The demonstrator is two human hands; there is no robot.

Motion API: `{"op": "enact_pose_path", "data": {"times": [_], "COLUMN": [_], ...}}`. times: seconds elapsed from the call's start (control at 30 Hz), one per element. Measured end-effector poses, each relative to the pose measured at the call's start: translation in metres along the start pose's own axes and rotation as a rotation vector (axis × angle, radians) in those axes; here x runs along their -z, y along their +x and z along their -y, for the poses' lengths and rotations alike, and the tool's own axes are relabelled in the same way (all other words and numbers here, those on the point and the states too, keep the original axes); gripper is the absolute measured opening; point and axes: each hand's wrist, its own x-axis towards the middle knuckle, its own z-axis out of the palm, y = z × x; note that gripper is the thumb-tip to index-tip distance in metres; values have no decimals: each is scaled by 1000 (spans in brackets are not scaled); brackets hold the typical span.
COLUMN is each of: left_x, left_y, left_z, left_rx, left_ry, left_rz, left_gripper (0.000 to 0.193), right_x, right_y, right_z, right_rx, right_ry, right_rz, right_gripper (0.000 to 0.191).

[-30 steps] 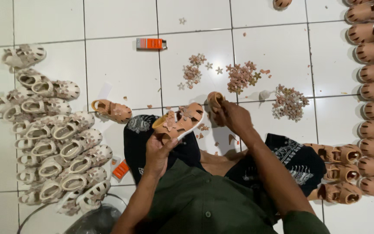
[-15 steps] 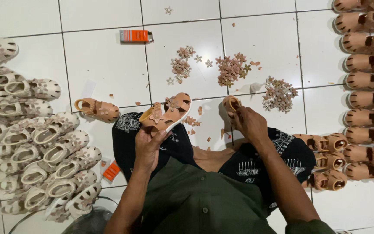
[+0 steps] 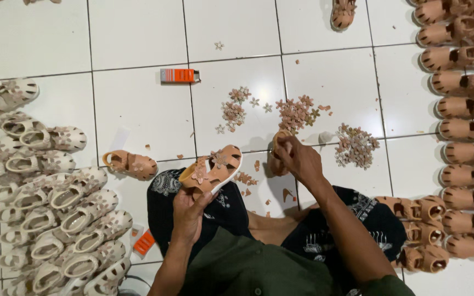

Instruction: The person sits on a tiled floor and decorates small children's shoes by applying glue and attaching flower-shaped embellishments. They handle multiple shoes, pick up decorations, apply adhesive, and press the pieces onto the shoe surface.

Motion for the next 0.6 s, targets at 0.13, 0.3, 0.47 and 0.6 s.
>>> {"op": "enact_pose_path", "data": {"times": [0.13,0.3,0.47,0.6], "left_x": [-6,-11,-5,-8], "left_y": [15,36,46,50], "left_z": [-4,-3,-1,3], "left_rx": [-5,46,75,57], "left_ry": [-1,48,63,22], "left_rz": [1,-23,-51,-32], "left_gripper": [72,71,71,69], "right_x": [5,-15,-20,4], "right_y": [72,146,154,123], "right_z": [15,27,31,18], "right_rx": [130,114,118,-238], "right_ry": [112,-47,-103,1012], "right_rz": [-237,-127,-40,112], "right_gripper": [31,25,12,17]}}
